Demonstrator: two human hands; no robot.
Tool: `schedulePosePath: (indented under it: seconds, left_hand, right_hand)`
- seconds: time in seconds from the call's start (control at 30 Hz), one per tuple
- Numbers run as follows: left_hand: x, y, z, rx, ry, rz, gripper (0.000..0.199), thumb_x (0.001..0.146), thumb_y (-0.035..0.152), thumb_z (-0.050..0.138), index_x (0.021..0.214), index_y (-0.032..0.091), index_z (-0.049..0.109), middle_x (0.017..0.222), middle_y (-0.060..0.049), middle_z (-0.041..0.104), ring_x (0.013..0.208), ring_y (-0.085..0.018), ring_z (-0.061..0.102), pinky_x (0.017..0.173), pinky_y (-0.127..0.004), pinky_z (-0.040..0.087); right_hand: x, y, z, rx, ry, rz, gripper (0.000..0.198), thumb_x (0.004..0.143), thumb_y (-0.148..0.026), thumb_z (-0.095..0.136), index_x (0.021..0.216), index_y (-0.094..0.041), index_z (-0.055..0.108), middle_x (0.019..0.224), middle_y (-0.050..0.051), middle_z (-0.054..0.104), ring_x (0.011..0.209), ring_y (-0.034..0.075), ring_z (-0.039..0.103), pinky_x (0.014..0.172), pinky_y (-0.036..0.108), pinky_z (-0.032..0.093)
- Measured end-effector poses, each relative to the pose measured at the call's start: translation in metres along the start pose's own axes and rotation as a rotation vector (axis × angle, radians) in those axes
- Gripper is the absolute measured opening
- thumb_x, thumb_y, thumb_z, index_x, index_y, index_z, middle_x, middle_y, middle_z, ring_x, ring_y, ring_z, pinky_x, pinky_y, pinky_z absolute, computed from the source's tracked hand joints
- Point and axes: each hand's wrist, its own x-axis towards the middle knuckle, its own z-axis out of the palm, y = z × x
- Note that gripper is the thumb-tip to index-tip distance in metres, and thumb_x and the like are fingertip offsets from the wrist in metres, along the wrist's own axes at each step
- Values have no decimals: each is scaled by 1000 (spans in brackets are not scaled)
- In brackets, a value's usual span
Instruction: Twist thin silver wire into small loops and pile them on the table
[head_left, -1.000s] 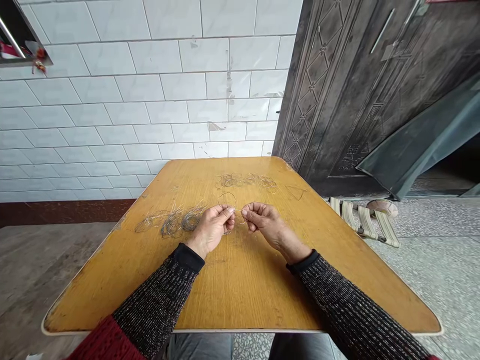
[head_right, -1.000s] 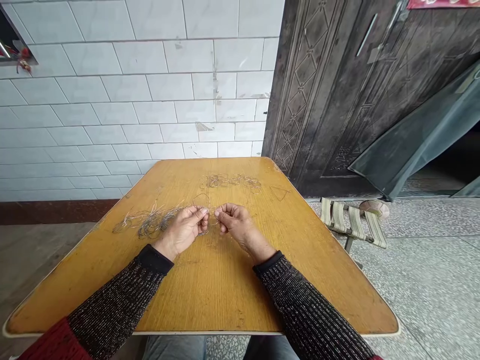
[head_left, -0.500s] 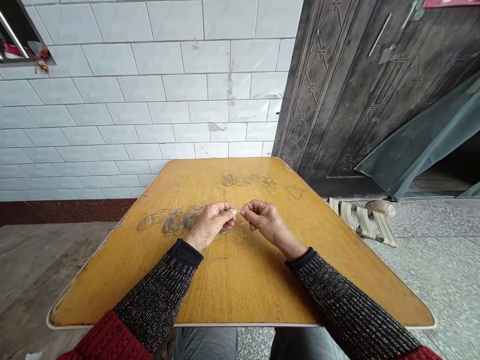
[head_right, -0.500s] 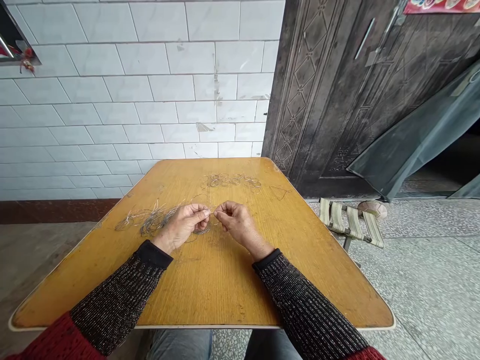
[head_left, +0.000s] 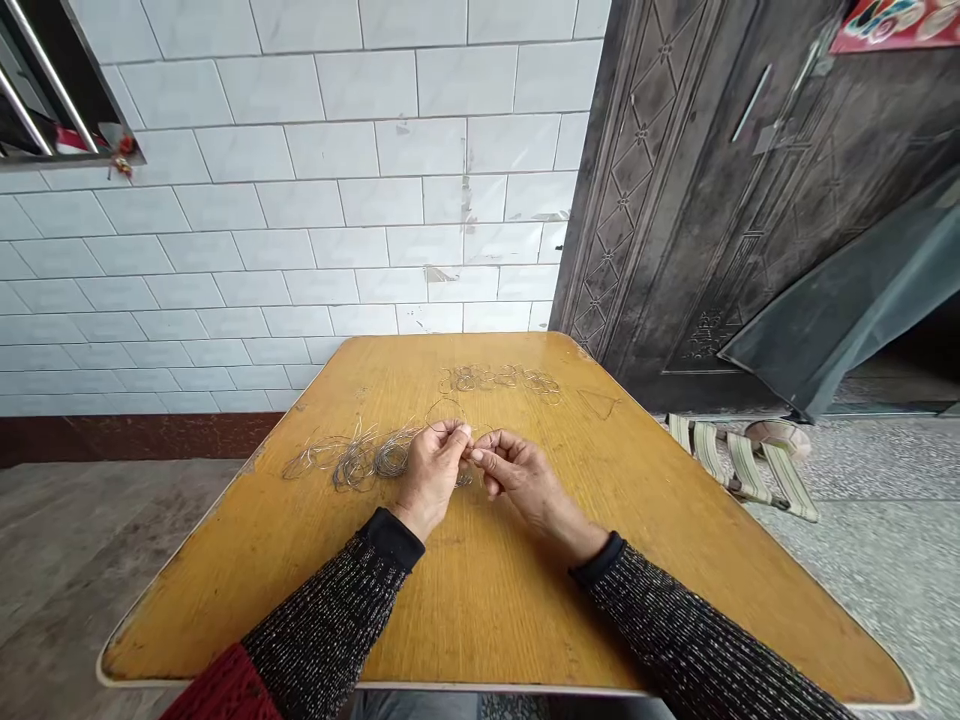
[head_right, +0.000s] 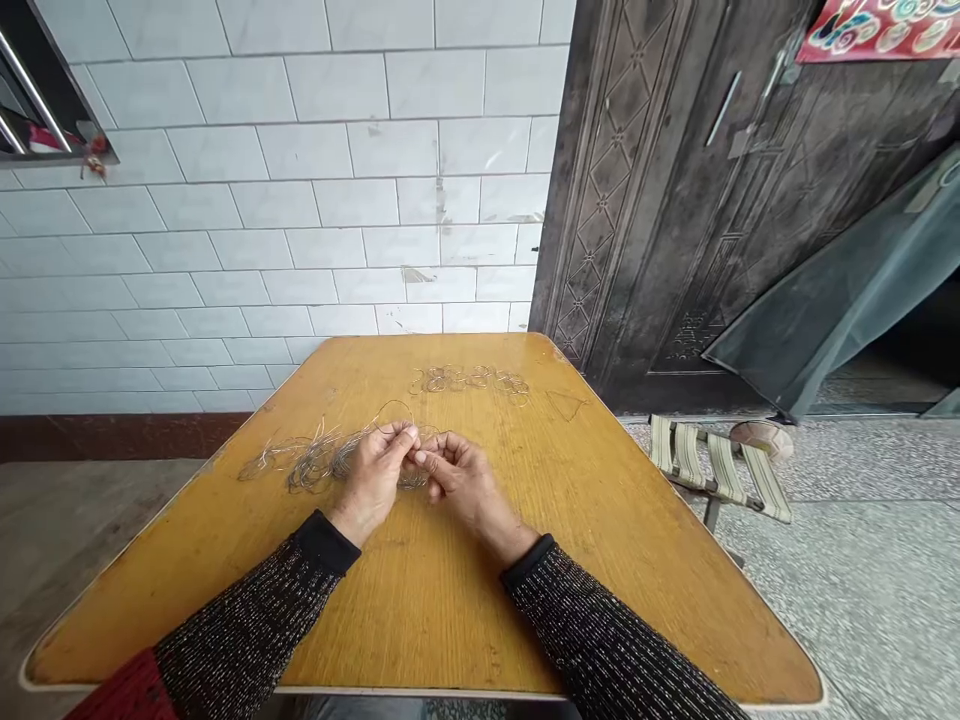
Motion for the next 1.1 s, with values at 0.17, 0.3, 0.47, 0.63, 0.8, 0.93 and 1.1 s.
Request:
schedulePosePath:
  seconds: [0.17,0.3,0.47,0.63,0.8,0.93,1.1]
  left_hand:
    - [0,-6,2,-25,26,-17,22,69,33,59,62,15,50,55,3,49,48,-6,42,44,-19,31]
    - [-1,-6,3,-83,23,-54,22,68,34,58,62,15,50,57,2,50,49,-7,44,47,-20,34]
    - [0,-5,2,-154,22,-102,23,65,35,61,61,16,49,57,3,48,49,-7,43,50,-21,36]
    - [1,-7,-2,-115,7,-110,22,66,35,60,61,16,49,58,3,48,50,-7,43,49,-20,35]
    - [0,-7,-2,-85,6,-109,22,66,34,60,60,16,48,57,3,47,51,-7,42,50,-20,35]
    - [1,-7,-2,-72,-10,-110,25,65,36,60,60,16,48,57,3,46,51,-7,42,50,-20,36]
    - [2,-4,-4,-15,-40,-69,26,67,39,59,62,16,48,58,3,47,50,-8,44,50,-21,37]
  right_hand:
    - [0,-2,3,-134,38,-135,26,71,-42,59,68,-17,52,57,-3,56,35,4,39,36,19,30]
    - [-2,-4,2,-202,-10,-132,27,77,-42,53,66,-18,52,49,-4,51,37,5,39,42,21,33]
    - [-1,-3,-3,-300,-49,-112,27,79,-42,50,66,-18,51,39,-6,45,37,8,39,45,22,32]
    - [0,0,-8,-339,-109,-87,27,80,-39,49,65,-17,52,41,-5,47,39,8,39,46,22,31]
    - [1,0,-11,-308,-154,-48,25,79,-39,51,65,-17,52,41,-5,48,39,8,39,47,21,30]
    - [1,-1,-10,-277,-169,-11,27,77,-41,53,64,-17,52,39,-6,49,38,7,38,46,21,29]
    - [0,-4,-9,-160,-175,82,31,72,-46,57,64,-17,50,40,-6,49,35,6,41,41,19,31]
